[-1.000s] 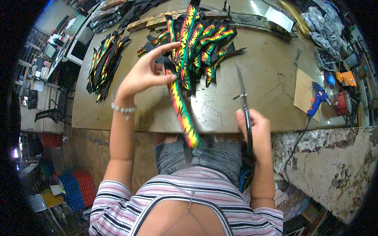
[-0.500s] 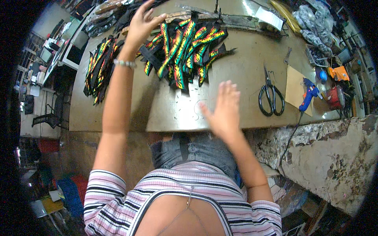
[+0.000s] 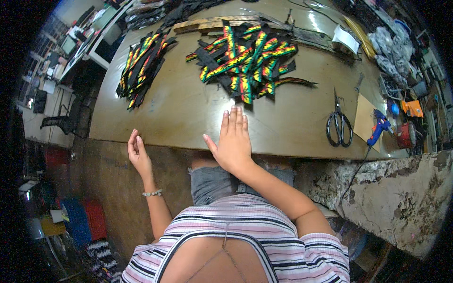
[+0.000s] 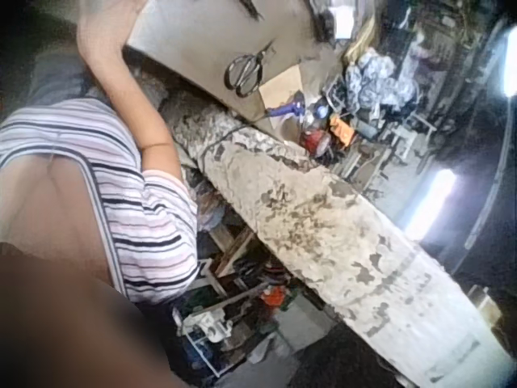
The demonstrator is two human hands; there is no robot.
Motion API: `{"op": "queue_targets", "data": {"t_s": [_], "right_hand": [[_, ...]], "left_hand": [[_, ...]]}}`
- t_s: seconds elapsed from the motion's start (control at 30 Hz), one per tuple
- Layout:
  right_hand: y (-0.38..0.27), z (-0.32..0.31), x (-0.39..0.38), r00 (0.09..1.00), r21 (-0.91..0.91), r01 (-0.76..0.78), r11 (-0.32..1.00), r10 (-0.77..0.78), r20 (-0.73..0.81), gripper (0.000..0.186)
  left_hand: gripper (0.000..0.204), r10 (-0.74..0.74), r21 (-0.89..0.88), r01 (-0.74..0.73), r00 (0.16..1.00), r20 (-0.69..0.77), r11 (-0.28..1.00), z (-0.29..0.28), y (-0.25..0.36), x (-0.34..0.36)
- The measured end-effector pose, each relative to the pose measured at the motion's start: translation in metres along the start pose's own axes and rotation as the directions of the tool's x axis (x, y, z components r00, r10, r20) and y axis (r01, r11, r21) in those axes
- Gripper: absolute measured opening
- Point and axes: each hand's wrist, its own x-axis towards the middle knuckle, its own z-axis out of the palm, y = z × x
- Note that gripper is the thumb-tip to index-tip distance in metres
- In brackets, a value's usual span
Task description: The person uses shears to trim the edges of multiple colorful patterned fabric strips on a work table. They repeatedly pick up strips, cut along the edges, and place the trimmed pieces back on the table, finishing by gathering the cut pieces into a pile.
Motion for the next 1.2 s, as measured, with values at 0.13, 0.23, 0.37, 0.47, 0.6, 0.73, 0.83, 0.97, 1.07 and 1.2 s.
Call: {"op": "queue_targets", "data": {"t_s": [0.13,0.23,0.37,0.47,0.6,0.73,0.83,0.97,1.07,1.2], "right_hand": [[-0.039,0.023,0.031,0.997,0.034,0.045,0.998,-0.043,-0.057,0.086],[-0.099,0.047,0.048,0.965,0.168,0.255,0.952,-0.262,0.024,0.081],[-0.197,0.076,0.022,0.443,0.660,0.678,0.324,-0.897,-0.015,0.048],[-0.199,0.072,0.014,0.352,0.533,0.832,0.155,-0.890,-0.290,0.027],[-0.078,0.015,0.039,0.770,0.504,0.627,0.594,-0.377,-0.515,0.024],[0.083,-0.067,0.030,0.733,0.677,0.020,0.736,0.450,-0.511,0.017],[0.152,-0.095,0.034,0.777,0.415,-0.375,0.829,0.525,-0.348,0.042],[0.177,-0.088,0.052,0.976,0.048,-0.193,0.980,0.197,-0.091,0.048],[0.185,-0.088,0.062,0.991,0.101,-0.096,0.990,0.105,-0.083,0.026],[0.205,-0.113,0.073,0.989,-0.097,0.042,0.994,-0.055,-0.137,0.020]], "left_hand": [[0.028,-0.026,0.017,0.028,0.995,-0.098,0.999,-0.036,-0.012,-0.006],[0.027,0.023,0.011,-0.022,0.982,-0.187,1.000,-0.059,-0.011,-0.010],[0.027,0.133,0.073,-0.113,0.920,-0.370,0.991,-0.106,0.017,-0.004],[0.023,0.254,0.124,-0.222,0.829,-0.498,0.967,-0.123,0.046,0.006],[0.017,0.256,0.166,-0.219,0.932,-0.257,0.962,-0.056,0.063,0.019],[0.032,0.305,0.092,-0.391,0.825,0.475,0.916,0.080,0.062,0.035],[0.048,0.397,0.130,-0.615,0.640,0.657,0.777,0.166,0.061,0.048],[0.035,0.380,0.168,-0.659,0.601,0.703,0.733,0.205,0.062,0.061],[0.024,0.373,0.122,-0.581,0.655,0.658,0.805,0.201,0.064,0.063],[0.019,0.390,0.085,-0.489,0.779,0.491,0.868,0.202,0.060,0.073]]}}
